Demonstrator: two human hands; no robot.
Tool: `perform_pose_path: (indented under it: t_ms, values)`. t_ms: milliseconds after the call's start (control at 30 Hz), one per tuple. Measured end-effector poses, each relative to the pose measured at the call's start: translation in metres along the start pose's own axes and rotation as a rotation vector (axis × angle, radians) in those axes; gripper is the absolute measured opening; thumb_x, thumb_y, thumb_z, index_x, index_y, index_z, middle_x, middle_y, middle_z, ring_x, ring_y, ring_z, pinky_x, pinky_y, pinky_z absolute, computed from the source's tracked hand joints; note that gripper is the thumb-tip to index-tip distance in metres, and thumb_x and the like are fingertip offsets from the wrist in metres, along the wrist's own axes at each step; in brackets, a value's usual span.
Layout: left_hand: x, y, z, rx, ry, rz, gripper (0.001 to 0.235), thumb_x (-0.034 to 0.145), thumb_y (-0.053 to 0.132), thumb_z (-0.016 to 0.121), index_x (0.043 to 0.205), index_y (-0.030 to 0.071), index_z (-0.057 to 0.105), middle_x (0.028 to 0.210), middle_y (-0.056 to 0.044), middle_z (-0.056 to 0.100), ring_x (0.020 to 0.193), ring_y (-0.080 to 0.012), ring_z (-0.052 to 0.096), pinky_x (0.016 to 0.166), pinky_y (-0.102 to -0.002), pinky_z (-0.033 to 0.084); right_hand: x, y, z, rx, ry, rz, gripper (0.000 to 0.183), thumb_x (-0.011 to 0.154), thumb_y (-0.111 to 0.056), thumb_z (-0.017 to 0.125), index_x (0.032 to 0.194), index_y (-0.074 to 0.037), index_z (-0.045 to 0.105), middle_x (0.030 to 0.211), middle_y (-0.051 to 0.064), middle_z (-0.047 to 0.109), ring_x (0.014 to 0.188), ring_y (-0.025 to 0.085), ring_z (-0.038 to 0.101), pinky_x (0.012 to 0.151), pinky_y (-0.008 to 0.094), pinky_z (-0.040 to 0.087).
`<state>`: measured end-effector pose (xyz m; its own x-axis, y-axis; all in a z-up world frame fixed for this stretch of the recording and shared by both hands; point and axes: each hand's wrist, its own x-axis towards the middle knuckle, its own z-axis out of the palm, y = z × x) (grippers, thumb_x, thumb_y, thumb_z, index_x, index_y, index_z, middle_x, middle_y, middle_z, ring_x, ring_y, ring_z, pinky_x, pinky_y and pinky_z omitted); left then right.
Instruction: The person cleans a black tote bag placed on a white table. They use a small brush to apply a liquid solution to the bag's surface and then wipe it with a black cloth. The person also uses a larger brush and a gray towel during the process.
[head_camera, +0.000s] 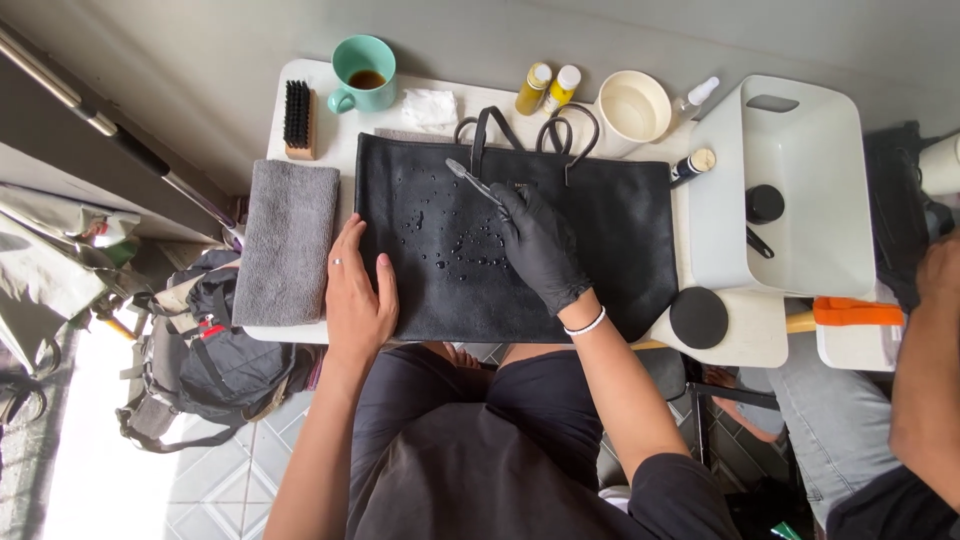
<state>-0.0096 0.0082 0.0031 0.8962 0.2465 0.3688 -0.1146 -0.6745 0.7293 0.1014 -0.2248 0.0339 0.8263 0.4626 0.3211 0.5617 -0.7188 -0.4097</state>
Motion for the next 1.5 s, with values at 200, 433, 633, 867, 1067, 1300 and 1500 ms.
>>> perform_pose_path:
  t_ms: [200,433,633,867,1067,1300,1500]
  values:
    - [0.000,-0.003,0.002,0.008,-0.005,-0.017,0.044,0.107,0.018,0.047,0.144,-0.004,0.044,0.147,-0.027,0.048,0.140,-0.0425,0.047,0.115,-0.051,0.038,0.012,0.015,0.014,0.009,-0.064,0.016,0.040,0.092,-0.007,0.062,0.131,-0.015,0.064,0.088,0.014,0.061,0.082,0.038,0.065,0.068,0.047,0.053]
    - [-0.002,-0.004,0.002,0.014,0.004,0.000,0.043,0.107,0.018,0.047,0.144,-0.004,0.044,0.147,-0.025,0.047,0.140,-0.0416,0.047,0.116,-0.050,0.039,0.027,-0.002,0.026,-0.008,-0.101,-0.029,0.041,0.091,-0.006,0.062,0.131,-0.013,0.062,0.089,0.013,0.062,0.083,0.038,0.068,0.067,0.047,0.055]
    - [-0.001,-0.002,0.002,0.012,0.017,0.013,0.043,0.107,0.018,0.047,0.143,-0.004,0.045,0.145,-0.025,0.048,0.139,-0.0416,0.048,0.115,-0.050,0.039,0.033,-0.031,0.036,-0.114,-0.109,-0.018,0.047,0.093,-0.008,0.061,0.138,-0.020,0.055,0.094,0.014,0.061,0.087,0.040,0.069,0.072,0.052,0.059]
    - [0.001,-0.003,0.005,-0.031,0.040,-0.007,0.048,0.106,0.018,0.048,0.147,-0.004,0.037,0.147,-0.027,0.044,0.137,-0.0455,0.048,0.112,-0.053,0.043,0.030,-0.039,0.059,-0.039,-0.098,-0.143,0.049,0.089,-0.005,0.066,0.136,-0.013,0.057,0.096,0.013,0.061,0.093,0.037,0.068,0.078,0.046,0.058]
    - [0.000,-0.004,0.003,-0.100,0.068,-0.018,0.058,0.105,0.017,0.048,0.153,-0.002,0.022,0.150,-0.027,0.035,0.138,-0.0468,0.048,0.109,-0.055,0.046,0.010,-0.065,0.048,0.100,-0.120,-0.086,0.039,0.094,-0.003,0.059,0.133,-0.007,0.060,0.092,0.017,0.062,0.088,0.041,0.068,0.072,0.049,0.055]
    - [-0.004,-0.011,0.007,-0.167,0.062,-0.002,0.067,0.105,0.019,0.049,0.156,-0.003,0.011,0.154,-0.028,0.026,0.140,-0.0487,0.046,0.110,-0.055,0.046,-0.015,-0.077,0.032,0.154,-0.154,0.010,0.037,0.099,-0.006,0.055,0.136,-0.011,0.059,0.095,0.015,0.059,0.090,0.038,0.068,0.074,0.046,0.057]
    - [-0.004,-0.007,0.003,-0.139,0.055,0.004,0.064,0.106,0.021,0.047,0.156,-0.004,0.016,0.151,-0.027,0.029,0.139,-0.0492,0.048,0.109,-0.056,0.047,-0.015,-0.031,0.058,-0.057,-0.081,-0.005,0.045,0.093,-0.010,0.060,0.139,-0.012,0.059,0.093,0.013,0.059,0.083,0.036,0.068,0.066,0.046,0.058]
